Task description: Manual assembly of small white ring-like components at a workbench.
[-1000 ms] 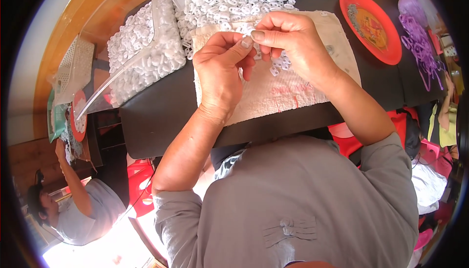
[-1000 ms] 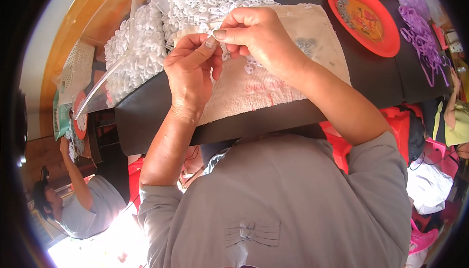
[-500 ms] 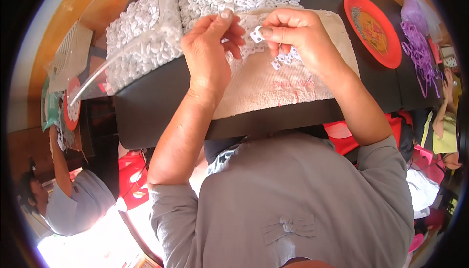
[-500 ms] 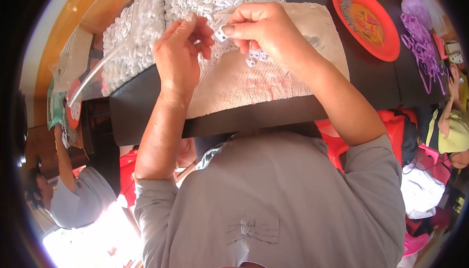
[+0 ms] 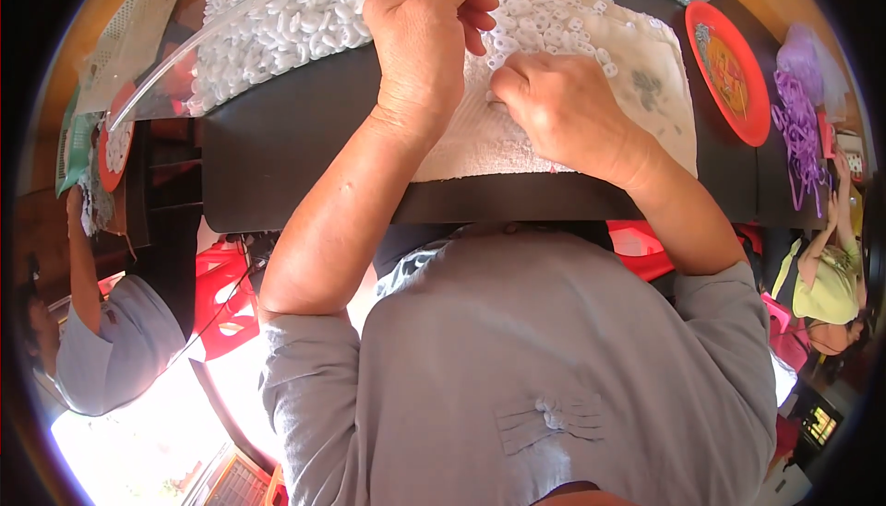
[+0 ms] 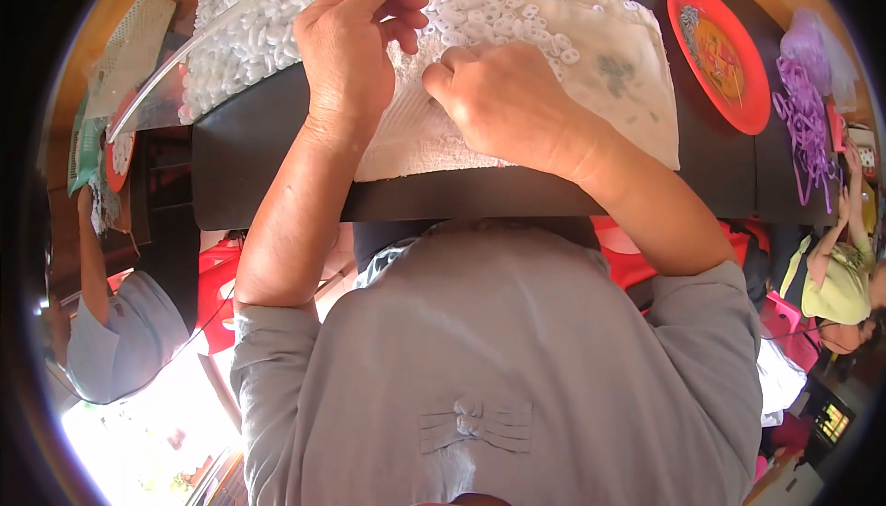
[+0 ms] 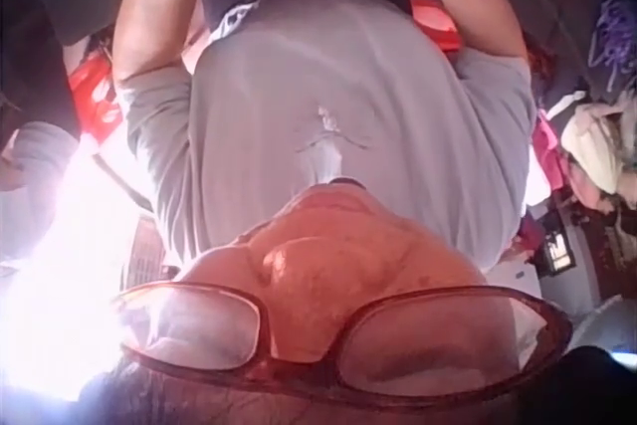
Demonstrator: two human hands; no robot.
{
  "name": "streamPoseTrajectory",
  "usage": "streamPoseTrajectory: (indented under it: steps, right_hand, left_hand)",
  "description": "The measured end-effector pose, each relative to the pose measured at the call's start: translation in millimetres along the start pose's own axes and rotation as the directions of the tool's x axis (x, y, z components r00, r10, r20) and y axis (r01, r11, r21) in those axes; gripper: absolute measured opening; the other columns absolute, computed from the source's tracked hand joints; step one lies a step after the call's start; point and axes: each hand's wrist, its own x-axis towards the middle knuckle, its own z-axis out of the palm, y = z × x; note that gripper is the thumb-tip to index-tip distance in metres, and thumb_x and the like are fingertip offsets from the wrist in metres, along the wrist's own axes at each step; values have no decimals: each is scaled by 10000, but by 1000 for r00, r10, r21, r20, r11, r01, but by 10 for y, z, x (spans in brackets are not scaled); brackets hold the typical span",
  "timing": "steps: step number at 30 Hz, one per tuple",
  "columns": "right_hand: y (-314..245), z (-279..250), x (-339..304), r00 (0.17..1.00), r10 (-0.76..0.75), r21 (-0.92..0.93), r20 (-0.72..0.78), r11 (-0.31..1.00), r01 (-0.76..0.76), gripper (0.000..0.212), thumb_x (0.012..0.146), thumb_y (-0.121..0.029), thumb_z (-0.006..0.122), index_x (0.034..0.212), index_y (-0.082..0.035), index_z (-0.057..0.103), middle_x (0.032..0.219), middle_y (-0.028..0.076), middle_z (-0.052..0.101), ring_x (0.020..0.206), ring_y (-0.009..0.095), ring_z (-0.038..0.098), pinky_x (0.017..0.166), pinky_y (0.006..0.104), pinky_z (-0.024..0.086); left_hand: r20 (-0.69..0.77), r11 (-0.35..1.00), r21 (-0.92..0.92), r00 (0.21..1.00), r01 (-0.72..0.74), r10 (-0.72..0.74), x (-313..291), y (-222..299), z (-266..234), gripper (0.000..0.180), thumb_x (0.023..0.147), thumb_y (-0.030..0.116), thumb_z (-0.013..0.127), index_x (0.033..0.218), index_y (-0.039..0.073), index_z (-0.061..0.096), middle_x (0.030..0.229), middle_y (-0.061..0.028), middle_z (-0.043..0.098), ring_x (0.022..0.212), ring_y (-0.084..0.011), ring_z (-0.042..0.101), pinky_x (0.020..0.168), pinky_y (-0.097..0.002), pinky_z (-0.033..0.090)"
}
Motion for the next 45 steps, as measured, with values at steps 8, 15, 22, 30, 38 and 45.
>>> streamPoseTrajectory:
  steps: [8, 15, 22, 30, 38, 45]
  right_hand:
    - [24, 9, 48, 997, -1, 9, 75, 1000, 0, 59, 738, -44, 624, 772, -44, 576, 728, 79, 583, 669, 273, 617, 536, 389, 478]
    - [-31, -1, 86, 996, 4, 1, 94, 1000, -4, 66, 743, -57, 641, 753, -58, 575, 722, 102, 599, 682, 288, 624, 546, 407, 483]
    - [379, -315, 95, 891, 395, 772, 222, 487, -408, 143, 901, -150, 642, 839, -24, 618, 689, -43, 492, 629, 55, 454, 594, 220, 381]
    - [575, -572, 27, 874, 417, 862, 250, 316, -397, 171, 918, -181, 616, 826, -37, 630, 634, -21, 522, 592, 59, 493, 571, 214, 360]
    - [561, -583, 14, 847, 429, 882, 313, 200, -427, 212, 913, -196, 614, 790, -24, 632, 641, -10, 545, 587, 72, 535, 564, 215, 368]
    - [506, -577, 36, 876, 358, 914, 322, 124, -386, 210, 922, -197, 604, 825, -14, 642, 651, 4, 553, 586, 82, 545, 570, 217, 374]
  left_hand:
    - [-16, 1000, 22, 1000, 20, -19, -7, 64, 49, 191, 917, 153, 609, 809, -3, 635, 684, -70, 607, 559, -131, 537, 472, -248, 404]
    - [35, 996, 80, 998, -46, 43, 9, -12, -11, 201, 911, 126, 617, 903, -73, 643, 768, -129, 649, 622, -184, 600, 500, -271, 439]
    - [157, 997, 55, 987, -50, 41, 21, -45, 20, 133, 818, 5, 589, 898, -67, 666, 737, -95, 643, 590, -126, 566, 487, -242, 418]
    - [414, 944, 280, 909, -177, 47, -121, -62, 105, 266, 798, -40, 700, 1055, 28, 684, 853, -13, 651, 745, -60, 581, 624, -198, 476]
    - [453, 914, 262, 876, -309, 166, -175, -93, 123, 239, 804, -34, 737, 1030, 8, 671, 850, -16, 643, 745, -64, 579, 629, -194, 478]
    - [453, 852, 258, 836, -455, 309, -175, -151, 66, 158, 814, -14, 739, 947, 7, 656, 807, -26, 673, 730, -70, 621, 664, -205, 509]
